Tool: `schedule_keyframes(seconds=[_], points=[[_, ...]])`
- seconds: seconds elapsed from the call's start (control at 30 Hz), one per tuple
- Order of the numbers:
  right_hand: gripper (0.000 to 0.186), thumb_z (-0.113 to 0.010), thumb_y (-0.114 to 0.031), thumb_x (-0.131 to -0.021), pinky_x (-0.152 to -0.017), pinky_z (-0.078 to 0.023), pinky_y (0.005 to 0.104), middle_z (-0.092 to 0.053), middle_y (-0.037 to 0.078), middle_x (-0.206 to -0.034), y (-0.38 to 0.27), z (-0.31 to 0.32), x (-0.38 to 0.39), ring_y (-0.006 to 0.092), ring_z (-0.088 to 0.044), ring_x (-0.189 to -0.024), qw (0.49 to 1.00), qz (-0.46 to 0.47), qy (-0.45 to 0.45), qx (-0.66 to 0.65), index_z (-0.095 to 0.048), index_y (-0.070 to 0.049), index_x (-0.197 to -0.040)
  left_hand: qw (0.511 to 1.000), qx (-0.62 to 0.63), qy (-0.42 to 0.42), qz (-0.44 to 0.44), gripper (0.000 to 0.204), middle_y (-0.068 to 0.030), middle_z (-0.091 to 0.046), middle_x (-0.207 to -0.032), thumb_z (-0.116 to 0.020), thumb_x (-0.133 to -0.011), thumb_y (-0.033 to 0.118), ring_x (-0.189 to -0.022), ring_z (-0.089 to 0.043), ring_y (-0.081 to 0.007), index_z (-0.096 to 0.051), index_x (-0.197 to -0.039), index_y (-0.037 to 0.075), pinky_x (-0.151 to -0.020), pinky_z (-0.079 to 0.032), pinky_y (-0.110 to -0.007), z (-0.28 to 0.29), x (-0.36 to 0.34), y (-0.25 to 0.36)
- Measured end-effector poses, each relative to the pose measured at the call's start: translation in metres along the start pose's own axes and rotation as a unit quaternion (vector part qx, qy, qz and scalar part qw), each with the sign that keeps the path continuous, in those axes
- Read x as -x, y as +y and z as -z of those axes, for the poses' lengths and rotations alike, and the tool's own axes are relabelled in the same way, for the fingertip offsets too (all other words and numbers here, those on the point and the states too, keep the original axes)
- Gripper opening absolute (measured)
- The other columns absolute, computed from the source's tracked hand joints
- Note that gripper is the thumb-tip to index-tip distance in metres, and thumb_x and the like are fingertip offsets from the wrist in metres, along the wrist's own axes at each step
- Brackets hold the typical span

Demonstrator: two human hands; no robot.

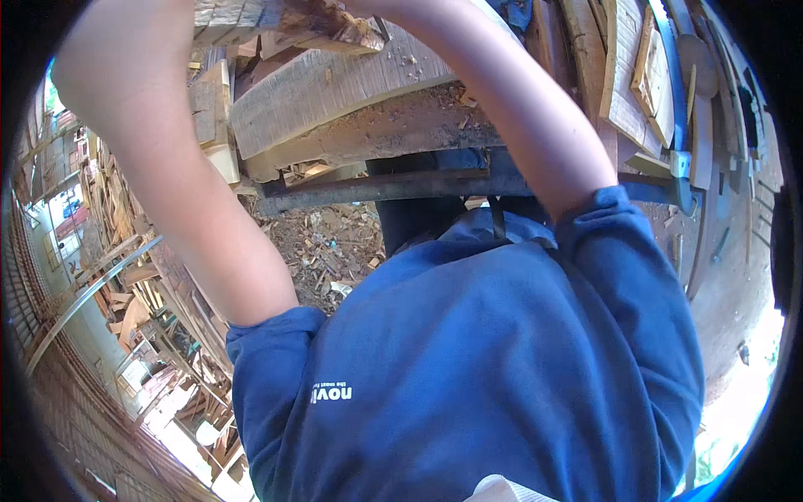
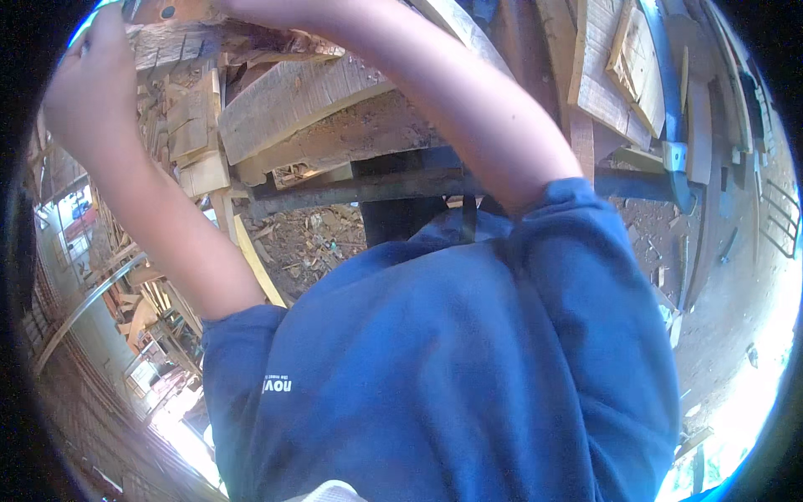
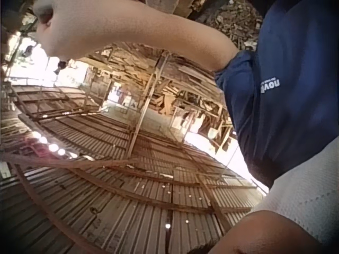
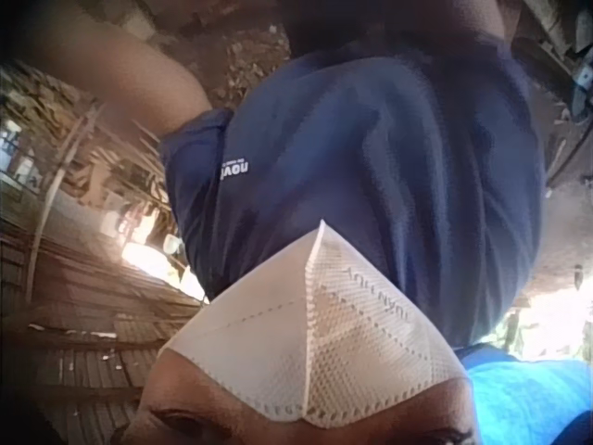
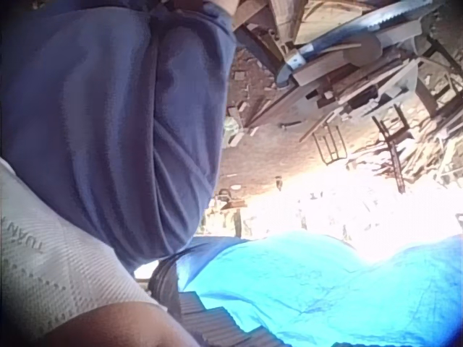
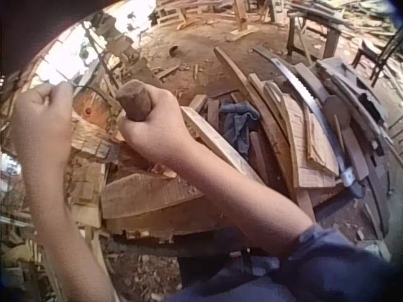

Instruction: The person chisels a grooved piece of wood using a hand chisel and a wooden mallet, then places the wood on a workbench and carves into the grooves with the chisel.

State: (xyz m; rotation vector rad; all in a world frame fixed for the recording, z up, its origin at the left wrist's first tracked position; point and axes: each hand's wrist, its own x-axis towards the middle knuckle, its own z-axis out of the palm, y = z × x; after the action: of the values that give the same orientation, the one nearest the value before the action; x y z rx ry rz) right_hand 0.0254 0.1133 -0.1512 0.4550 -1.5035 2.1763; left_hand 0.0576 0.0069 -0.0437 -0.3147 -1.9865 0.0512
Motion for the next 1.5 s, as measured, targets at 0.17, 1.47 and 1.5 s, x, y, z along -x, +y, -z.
schedule_keyframes(seconds=[0.17, 1.47, 1.5], points=[[0.009, -0.065, -0.005, -0.077, -0.056, -0.045, 0.0299, -0.06, 0.0, -0.066, -0.026, 0.009, -0.021, 0.0095, -0.054, -0.06, 0.994, 0.086, 0.062, -0.008, -0.059, 0.001, -0.08, 0.997, -0.047, -0.058, 0.036, 0.042, -0.0049, -0.037, -0.049, -0.059, -0.096, 0.024, -0.043, -0.038, -0.0141, -0.049, -0.059, 0.006, -0.049, -0.03, -0.036, -0.004, 0.002, -0.004], [0.013, -0.058, 0.004, -0.088, -0.055, -0.042, 0.0329, -0.048, 0.004, -0.066, -0.183, 0.14, 0.152, 0.0151, -0.047, -0.057, 0.973, 0.042, 0.205, 0.095, -0.052, -0.007, -0.091, 0.515, 0.422, -0.022, 0.745, 0.019, -0.0033, -0.061, -0.091, -0.066, -0.099, 0.023, -0.084, -0.061, -0.0128, -0.061, -0.097, 0.004, -0.077, -0.051, -0.031, 0.084, 0.32, -0.12], [0.012, -0.058, 0.002, -0.089, -0.057, -0.042, 0.0331, -0.047, 0.004, -0.067, -0.192, 0.151, 0.161, 0.0151, -0.047, -0.058, 0.969, 0.019, 0.231, 0.08, -0.052, -0.008, -0.09, 0.507, 0.456, -0.047, 0.73, 0.02, -0.0019, -0.061, -0.091, -0.067, -0.099, 0.023, -0.084, -0.06, -0.0113, -0.061, -0.098, 0.005, -0.078, -0.05, -0.029, 0.085, 0.322, -0.108]])
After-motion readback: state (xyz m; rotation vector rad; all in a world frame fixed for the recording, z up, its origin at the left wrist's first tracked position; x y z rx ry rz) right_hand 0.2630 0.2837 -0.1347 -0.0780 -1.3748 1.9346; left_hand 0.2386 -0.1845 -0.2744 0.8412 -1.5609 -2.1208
